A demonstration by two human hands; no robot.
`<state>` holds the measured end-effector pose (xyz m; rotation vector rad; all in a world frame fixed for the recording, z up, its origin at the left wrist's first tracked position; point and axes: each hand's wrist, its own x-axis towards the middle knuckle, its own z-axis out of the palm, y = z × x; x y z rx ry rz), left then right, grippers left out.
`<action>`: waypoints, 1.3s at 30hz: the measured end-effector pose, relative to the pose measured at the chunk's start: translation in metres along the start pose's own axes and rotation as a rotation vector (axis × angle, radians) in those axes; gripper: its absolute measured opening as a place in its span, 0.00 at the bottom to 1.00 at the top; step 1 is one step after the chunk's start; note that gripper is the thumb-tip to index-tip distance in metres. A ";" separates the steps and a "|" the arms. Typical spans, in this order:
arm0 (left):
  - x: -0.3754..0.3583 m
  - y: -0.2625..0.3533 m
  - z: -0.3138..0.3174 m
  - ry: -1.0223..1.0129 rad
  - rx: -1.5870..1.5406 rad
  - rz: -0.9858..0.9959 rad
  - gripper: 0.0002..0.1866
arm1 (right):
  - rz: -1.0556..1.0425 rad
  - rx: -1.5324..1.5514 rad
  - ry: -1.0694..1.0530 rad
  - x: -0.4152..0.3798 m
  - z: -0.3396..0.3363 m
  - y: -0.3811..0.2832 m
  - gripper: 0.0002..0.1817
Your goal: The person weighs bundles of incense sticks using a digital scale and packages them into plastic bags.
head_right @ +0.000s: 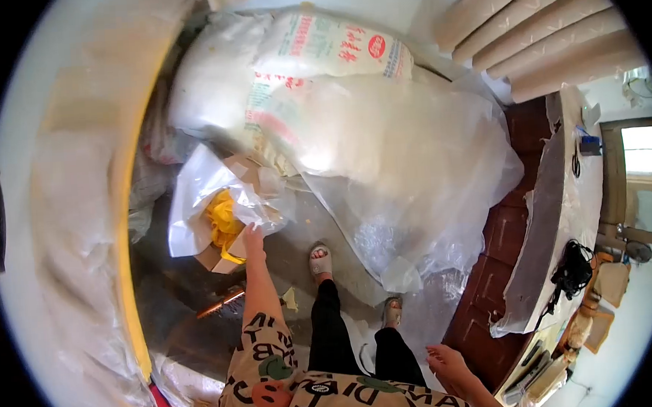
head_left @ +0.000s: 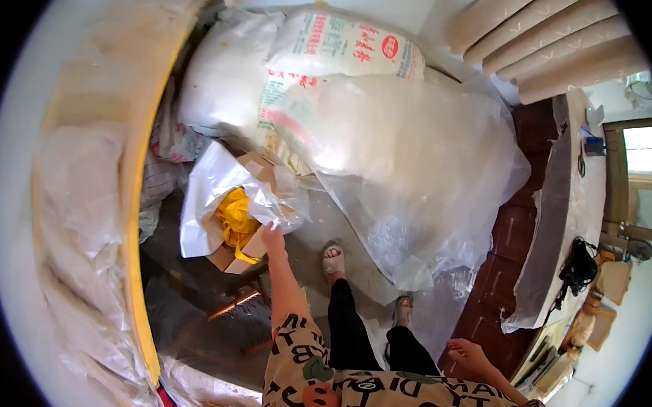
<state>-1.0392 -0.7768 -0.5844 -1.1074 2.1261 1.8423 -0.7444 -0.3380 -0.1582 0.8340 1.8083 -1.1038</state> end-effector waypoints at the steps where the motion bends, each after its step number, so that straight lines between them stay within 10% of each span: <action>1: 0.017 -0.008 0.002 0.025 0.064 -0.062 0.23 | 0.049 -0.066 0.074 0.002 0.002 -0.017 0.19; 8: 0.039 -0.007 0.002 -0.213 -0.254 -0.173 0.18 | 0.066 -0.212 0.112 0.018 0.007 -0.001 0.18; 10: 0.041 0.020 -0.001 0.129 -0.278 -0.123 0.11 | 0.059 -0.224 0.087 0.030 0.008 -0.025 0.20; 24: -0.159 0.324 -0.160 -0.325 -0.706 0.116 0.20 | -1.070 -0.521 0.325 0.188 0.086 -0.289 0.19; 34: -0.226 0.392 -0.196 -0.403 -0.895 0.159 0.18 | -1.202 -0.662 0.334 0.181 0.240 -0.349 0.37; 36: -0.238 0.393 -0.200 -0.552 -0.863 0.231 0.19 | -0.925 -0.538 0.276 0.170 0.265 -0.363 0.43; 39: -0.250 0.385 -0.210 -0.558 -0.843 0.243 0.20 | -0.889 -0.437 0.313 0.178 0.296 -0.380 0.25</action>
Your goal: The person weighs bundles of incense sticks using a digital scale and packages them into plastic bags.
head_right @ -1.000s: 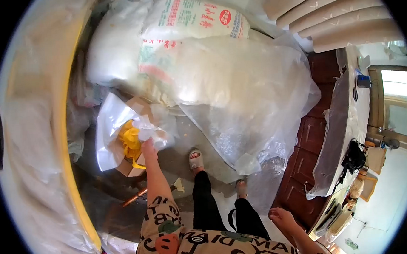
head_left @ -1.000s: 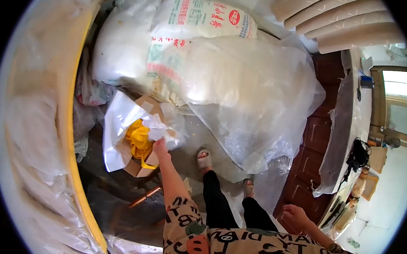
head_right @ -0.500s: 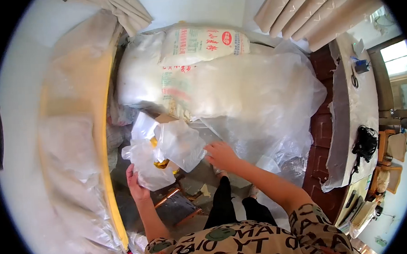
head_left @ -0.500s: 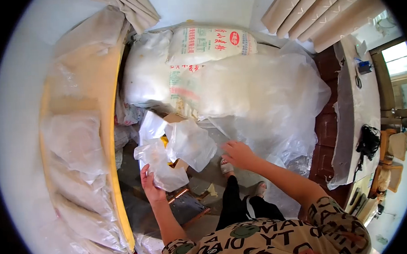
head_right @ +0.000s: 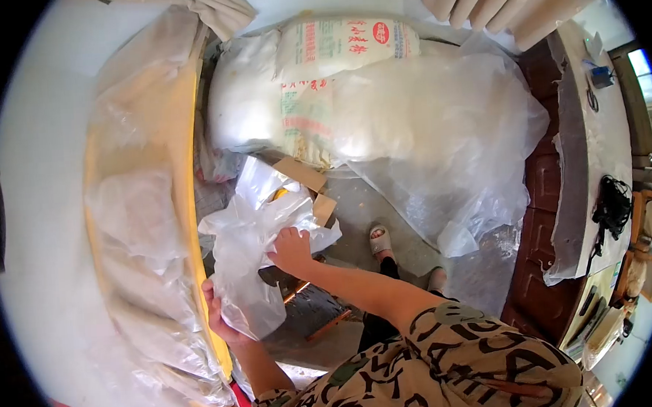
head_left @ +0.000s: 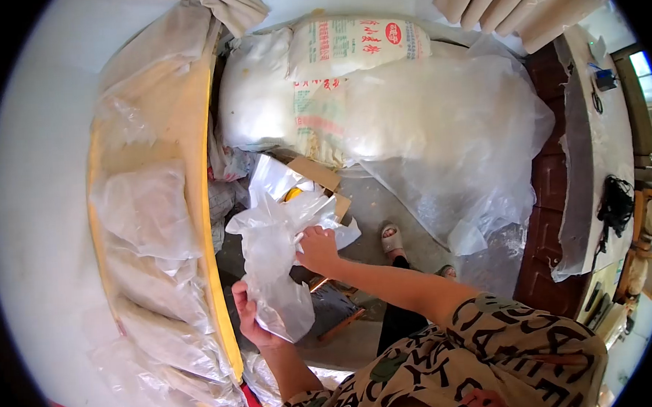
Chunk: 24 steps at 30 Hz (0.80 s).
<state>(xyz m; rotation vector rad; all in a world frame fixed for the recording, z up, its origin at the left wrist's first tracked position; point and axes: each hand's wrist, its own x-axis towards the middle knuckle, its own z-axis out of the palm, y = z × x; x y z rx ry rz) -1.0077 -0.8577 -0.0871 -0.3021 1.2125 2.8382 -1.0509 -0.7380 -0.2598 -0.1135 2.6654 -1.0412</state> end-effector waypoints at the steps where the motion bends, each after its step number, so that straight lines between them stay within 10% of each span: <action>1: -0.007 0.002 -0.004 0.002 0.020 0.001 0.21 | 0.071 0.059 -0.091 0.005 0.009 -0.004 0.19; 6: -0.014 0.021 -0.104 0.450 0.276 0.220 0.24 | -0.245 0.314 -0.013 0.002 0.022 -0.003 0.11; 8: -0.026 0.024 -0.198 0.594 1.693 0.045 0.30 | -0.144 0.389 -0.165 -0.002 0.015 0.000 0.12; 11: -0.015 -0.010 -0.124 0.153 2.285 0.301 0.30 | -0.205 0.521 -0.227 -0.006 0.023 0.002 0.14; 13: -0.006 -0.045 -0.093 -0.087 2.187 0.159 0.28 | -0.299 0.569 -0.355 -0.014 0.010 -0.007 0.11; 15: 0.003 -0.085 -0.115 0.301 0.693 -0.181 0.24 | -0.321 0.576 -0.480 -0.023 -0.004 -0.022 0.10; 16: 0.010 -0.097 -0.175 0.047 1.406 -0.015 0.22 | -0.279 0.527 -0.524 -0.027 -0.015 -0.029 0.09; 19: 0.021 -0.094 -0.187 0.059 1.865 -0.006 0.16 | -0.283 0.477 -0.554 -0.038 -0.028 -0.023 0.09; 24: 0.053 -0.078 -0.267 0.412 1.583 0.049 0.15 | -0.206 0.624 -0.598 -0.078 -0.082 0.046 0.14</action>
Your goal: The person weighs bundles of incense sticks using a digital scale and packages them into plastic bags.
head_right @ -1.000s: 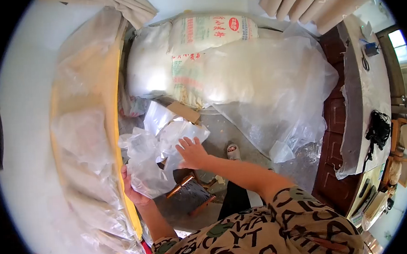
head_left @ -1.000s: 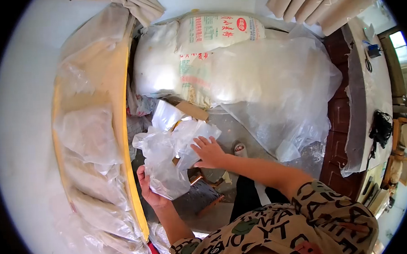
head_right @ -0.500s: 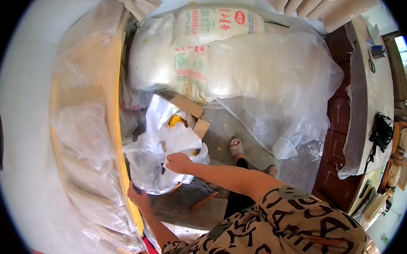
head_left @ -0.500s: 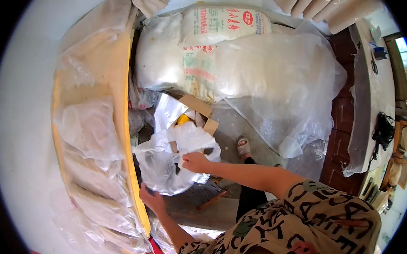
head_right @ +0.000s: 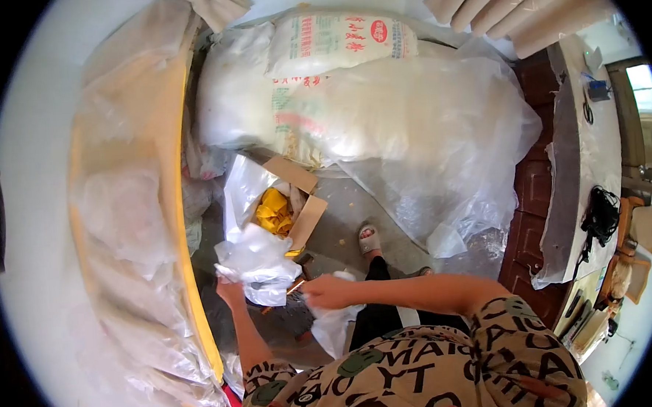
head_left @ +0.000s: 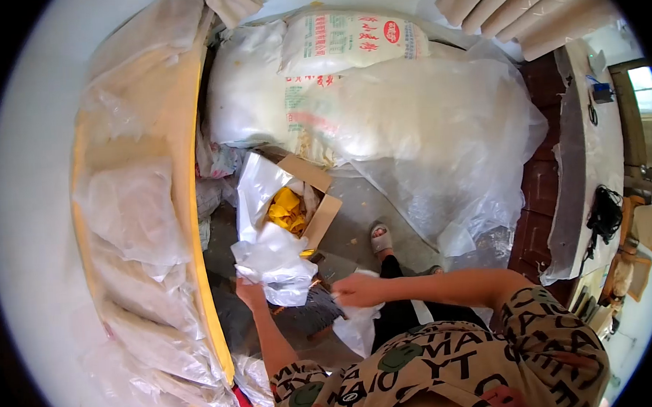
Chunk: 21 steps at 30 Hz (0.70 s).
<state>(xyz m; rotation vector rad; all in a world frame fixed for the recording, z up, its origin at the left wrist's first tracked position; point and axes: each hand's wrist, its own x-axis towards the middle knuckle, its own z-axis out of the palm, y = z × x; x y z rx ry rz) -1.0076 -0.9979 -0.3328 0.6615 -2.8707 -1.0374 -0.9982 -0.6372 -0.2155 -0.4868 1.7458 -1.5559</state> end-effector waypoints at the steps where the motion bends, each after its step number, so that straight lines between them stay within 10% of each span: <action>1: 0.007 -0.020 0.001 0.001 0.027 0.010 0.17 | 0.112 0.047 0.096 -0.019 -0.009 0.016 0.13; 7: 0.049 0.031 0.053 -0.122 0.086 -0.104 0.26 | 0.504 0.418 0.557 -0.106 -0.081 0.069 0.06; 8: 0.057 0.003 0.081 0.034 0.364 0.251 0.30 | 0.492 0.551 0.616 -0.117 -0.093 0.062 0.06; 9: 0.035 0.102 0.067 -0.087 0.099 0.034 0.29 | 0.468 0.678 0.672 -0.127 -0.103 0.056 0.06; 11: 0.029 0.117 0.102 -0.005 0.007 0.369 0.26 | 0.415 0.684 0.736 -0.144 -0.110 0.047 0.10; 15: -0.052 0.262 0.117 -0.861 -0.370 0.263 0.24 | 0.370 0.721 0.964 -0.169 -0.104 0.024 0.08; 17: -0.105 0.329 0.122 -0.844 -0.352 0.957 0.18 | 0.269 0.738 1.058 -0.188 -0.100 0.020 0.09; 21: -0.169 0.363 0.151 -0.916 -0.223 1.068 0.13 | 0.186 0.559 1.201 -0.241 -0.093 0.016 0.11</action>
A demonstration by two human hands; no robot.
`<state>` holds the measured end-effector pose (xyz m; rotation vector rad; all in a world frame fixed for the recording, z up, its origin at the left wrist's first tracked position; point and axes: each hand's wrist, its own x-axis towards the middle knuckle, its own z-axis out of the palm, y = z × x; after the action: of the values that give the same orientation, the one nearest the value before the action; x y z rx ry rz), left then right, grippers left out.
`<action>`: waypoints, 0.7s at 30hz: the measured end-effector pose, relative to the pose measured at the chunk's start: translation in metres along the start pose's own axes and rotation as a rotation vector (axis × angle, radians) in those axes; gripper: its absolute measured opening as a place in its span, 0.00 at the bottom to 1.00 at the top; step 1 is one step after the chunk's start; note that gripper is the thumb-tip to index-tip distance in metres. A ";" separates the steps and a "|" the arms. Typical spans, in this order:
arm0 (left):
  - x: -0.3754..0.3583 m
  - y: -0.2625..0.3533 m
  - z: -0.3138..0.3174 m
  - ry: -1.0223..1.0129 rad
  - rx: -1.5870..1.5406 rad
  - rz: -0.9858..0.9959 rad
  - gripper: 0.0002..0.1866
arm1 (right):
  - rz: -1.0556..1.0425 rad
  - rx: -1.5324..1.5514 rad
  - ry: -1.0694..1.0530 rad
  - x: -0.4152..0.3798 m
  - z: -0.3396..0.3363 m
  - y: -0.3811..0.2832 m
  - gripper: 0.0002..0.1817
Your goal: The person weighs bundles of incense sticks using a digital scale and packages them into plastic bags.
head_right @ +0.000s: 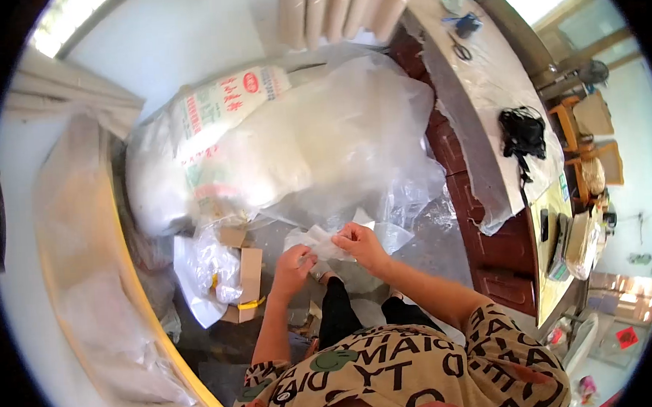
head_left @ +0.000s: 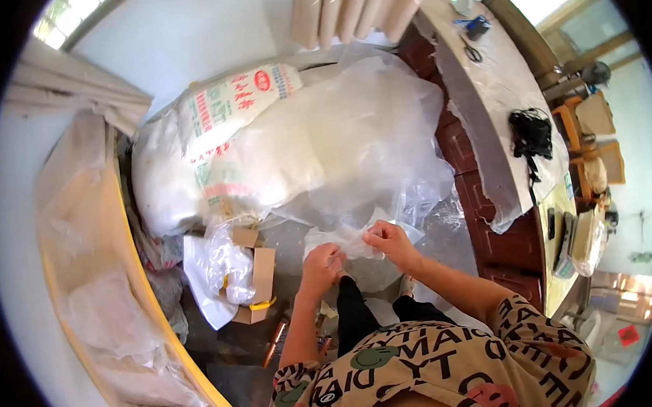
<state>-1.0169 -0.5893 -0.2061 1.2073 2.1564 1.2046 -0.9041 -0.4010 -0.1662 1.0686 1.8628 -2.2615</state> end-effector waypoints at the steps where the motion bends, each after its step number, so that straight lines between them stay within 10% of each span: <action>1: 0.005 0.010 0.001 -0.014 -0.183 -0.162 0.12 | -0.018 0.016 0.022 -0.007 -0.019 -0.004 0.11; 5: 0.027 0.079 0.003 -0.179 -0.412 -0.329 0.10 | -0.120 -0.284 0.023 -0.051 -0.103 -0.007 0.12; 10: 0.054 0.172 0.062 -0.305 -0.107 -0.066 0.07 | -0.377 -0.259 -0.028 -0.123 -0.187 -0.015 0.09; 12: 0.064 0.216 0.096 -0.312 0.013 0.090 0.06 | -0.075 -0.411 -0.252 -0.147 -0.235 0.004 0.08; 16: 0.089 0.286 0.181 -0.231 0.293 0.351 0.07 | -0.141 -0.510 -0.083 -0.207 -0.310 0.050 0.09; 21: 0.084 0.389 0.297 0.149 0.322 0.685 0.13 | -0.843 -0.429 0.564 -0.279 -0.396 0.086 0.08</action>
<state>-0.6715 -0.2716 -0.0426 2.1815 2.1639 1.2438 -0.4629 -0.1891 -0.1184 1.0276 3.3486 -1.7186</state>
